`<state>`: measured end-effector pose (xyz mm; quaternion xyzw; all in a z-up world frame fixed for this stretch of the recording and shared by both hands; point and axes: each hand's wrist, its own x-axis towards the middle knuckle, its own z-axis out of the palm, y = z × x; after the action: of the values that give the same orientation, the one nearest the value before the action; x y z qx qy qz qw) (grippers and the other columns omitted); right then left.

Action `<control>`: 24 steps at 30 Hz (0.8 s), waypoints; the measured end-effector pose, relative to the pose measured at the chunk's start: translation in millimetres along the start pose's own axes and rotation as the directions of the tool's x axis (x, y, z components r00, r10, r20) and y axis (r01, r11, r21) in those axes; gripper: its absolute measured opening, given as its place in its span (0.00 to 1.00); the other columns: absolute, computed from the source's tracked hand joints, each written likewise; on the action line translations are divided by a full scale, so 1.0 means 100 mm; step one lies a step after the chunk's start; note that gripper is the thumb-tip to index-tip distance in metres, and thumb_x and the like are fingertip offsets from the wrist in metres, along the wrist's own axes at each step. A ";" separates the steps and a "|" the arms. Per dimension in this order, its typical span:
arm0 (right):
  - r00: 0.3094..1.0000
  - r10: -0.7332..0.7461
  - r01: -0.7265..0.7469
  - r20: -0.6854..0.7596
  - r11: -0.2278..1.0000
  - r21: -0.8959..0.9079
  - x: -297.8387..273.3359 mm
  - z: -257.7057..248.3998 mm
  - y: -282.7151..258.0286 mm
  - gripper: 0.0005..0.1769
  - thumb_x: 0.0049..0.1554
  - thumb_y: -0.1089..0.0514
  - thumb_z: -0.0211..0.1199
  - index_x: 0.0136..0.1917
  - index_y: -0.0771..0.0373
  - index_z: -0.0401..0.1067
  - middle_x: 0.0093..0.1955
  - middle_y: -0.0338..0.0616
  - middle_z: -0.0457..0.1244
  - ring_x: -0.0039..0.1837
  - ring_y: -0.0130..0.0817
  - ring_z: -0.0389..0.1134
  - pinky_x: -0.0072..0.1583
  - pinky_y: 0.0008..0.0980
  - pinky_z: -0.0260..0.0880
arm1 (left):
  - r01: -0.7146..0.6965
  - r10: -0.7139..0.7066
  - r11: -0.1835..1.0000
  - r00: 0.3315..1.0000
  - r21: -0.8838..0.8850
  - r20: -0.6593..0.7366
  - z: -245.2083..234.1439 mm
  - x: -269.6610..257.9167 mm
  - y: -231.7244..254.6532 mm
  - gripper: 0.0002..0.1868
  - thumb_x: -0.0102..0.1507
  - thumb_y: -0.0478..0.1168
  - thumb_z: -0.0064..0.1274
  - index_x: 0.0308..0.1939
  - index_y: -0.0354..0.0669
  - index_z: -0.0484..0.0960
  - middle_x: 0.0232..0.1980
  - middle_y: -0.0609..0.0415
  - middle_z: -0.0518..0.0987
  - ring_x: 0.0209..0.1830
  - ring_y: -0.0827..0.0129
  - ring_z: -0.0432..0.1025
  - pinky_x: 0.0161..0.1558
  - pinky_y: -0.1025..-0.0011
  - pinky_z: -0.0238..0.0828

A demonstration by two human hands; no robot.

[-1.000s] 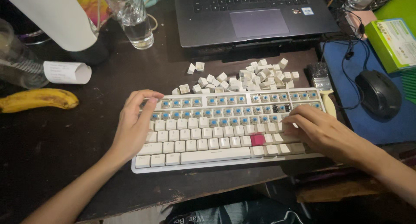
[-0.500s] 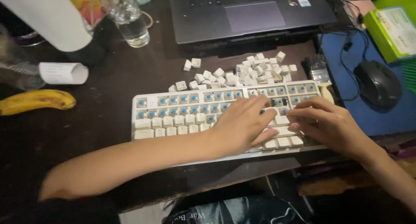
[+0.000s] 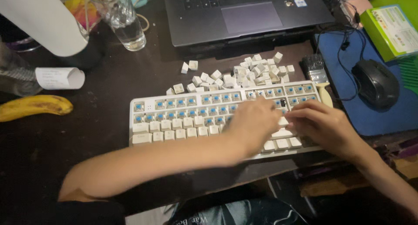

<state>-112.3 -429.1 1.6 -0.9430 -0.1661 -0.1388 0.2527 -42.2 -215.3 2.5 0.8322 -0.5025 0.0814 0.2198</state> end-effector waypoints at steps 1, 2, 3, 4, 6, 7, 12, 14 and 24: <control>1.000 -0.017 0.017 -0.005 1.000 -0.015 0.01 0.02 0.00 0.15 0.50 0.59 0.72 0.51 0.61 0.77 0.51 0.43 0.69 0.48 0.37 0.73 0.49 0.32 0.75 | -0.028 0.029 0.993 1.000 0.115 -0.009 0.00 0.00 0.03 0.15 0.54 0.33 0.59 0.44 0.34 0.81 0.48 0.45 0.79 0.56 0.57 0.73 0.59 0.59 0.71; 0.999 -0.035 0.035 -0.016 0.999 -0.014 0.01 0.03 0.00 0.15 0.51 0.60 0.71 0.52 0.62 0.76 0.51 0.44 0.69 0.49 0.39 0.73 0.49 0.33 0.75 | -0.035 0.034 0.995 0.999 0.094 0.016 -0.01 -0.02 0.04 0.16 0.52 0.32 0.59 0.44 0.31 0.79 0.47 0.42 0.78 0.55 0.53 0.73 0.59 0.58 0.71; 0.999 -0.050 0.050 -0.021 0.999 -0.012 -0.02 0.03 -0.01 0.15 0.51 0.60 0.71 0.52 0.63 0.75 0.51 0.45 0.68 0.50 0.40 0.73 0.50 0.34 0.75 | -0.040 0.037 0.997 0.998 0.066 0.041 0.01 -0.05 0.09 0.17 0.50 0.31 0.58 0.43 0.28 0.78 0.46 0.39 0.78 0.54 0.50 0.72 0.59 0.57 0.70; 0.998 -0.065 0.065 -0.026 0.998 -0.011 -0.05 0.03 -0.02 0.15 0.52 0.60 0.70 0.52 0.63 0.74 0.52 0.46 0.68 0.51 0.42 0.72 0.51 0.35 0.75 | -0.044 0.041 0.998 0.997 0.037 0.067 0.02 -0.08 0.12 0.19 0.48 0.30 0.57 0.43 0.25 0.77 0.45 0.36 0.77 0.54 0.47 0.72 0.59 0.56 0.70; 0.997 -0.071 0.070 -0.038 0.997 -0.026 -0.04 0.03 -0.02 0.15 0.52 0.60 0.69 0.53 0.64 0.73 0.53 0.47 0.67 0.52 0.43 0.72 0.52 0.36 0.74 | -0.105 0.110 0.990 0.992 0.097 -0.053 0.03 -0.09 0.12 0.20 0.46 0.29 0.56 0.42 0.22 0.77 0.44 0.33 0.77 0.54 0.43 0.72 0.62 0.56 0.69; 0.996 -0.073 0.072 -0.041 0.997 -0.030 -0.04 0.03 -0.02 0.16 0.52 0.60 0.69 0.54 0.65 0.73 0.53 0.48 0.67 0.53 0.43 0.72 0.53 0.37 0.74 | -0.130 0.144 0.983 0.984 0.128 -0.109 0.03 -0.10 0.13 0.21 0.45 0.29 0.56 0.42 0.20 0.77 0.44 0.31 0.76 0.54 0.40 0.72 0.64 0.55 0.68; 0.998 -0.056 0.055 -0.032 0.998 -0.040 -0.07 0.05 0.00 0.16 0.51 0.61 0.69 0.54 0.64 0.74 0.53 0.49 0.67 0.53 0.44 0.72 0.52 0.37 0.74 | -0.118 0.125 0.991 0.985 0.067 -0.123 0.08 -0.11 0.10 0.17 0.48 0.28 0.56 0.40 0.23 0.76 0.44 0.32 0.76 0.55 0.40 0.72 0.65 0.55 0.68; 0.998 -0.061 0.059 -0.034 0.997 -0.043 -0.09 0.06 0.00 0.16 0.51 0.61 0.69 0.54 0.64 0.74 0.53 0.49 0.67 0.53 0.45 0.71 0.52 0.37 0.74 | -0.106 0.112 0.993 0.985 0.053 -0.131 0.10 -0.14 0.11 0.15 0.50 0.27 0.55 0.40 0.23 0.76 0.43 0.32 0.76 0.54 0.42 0.73 0.65 0.54 0.69; 1.000 -0.020 0.020 0.014 1.000 -0.001 -0.01 0.00 -0.05 0.18 0.49 0.58 0.70 0.53 0.63 0.75 0.53 0.45 0.69 0.51 0.37 0.74 0.50 0.32 0.77 | -0.007 0.001 0.986 0.999 -0.165 -0.041 0.05 -0.03 0.03 0.09 0.57 0.38 0.58 0.35 0.34 0.82 0.48 0.40 0.75 0.52 0.53 0.71 0.45 0.60 0.75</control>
<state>-115.2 -425.7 3.2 -0.9424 -0.1773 -0.1349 0.2493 -46.9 -216.1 -2.6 0.8083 -0.5047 0.0567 0.2980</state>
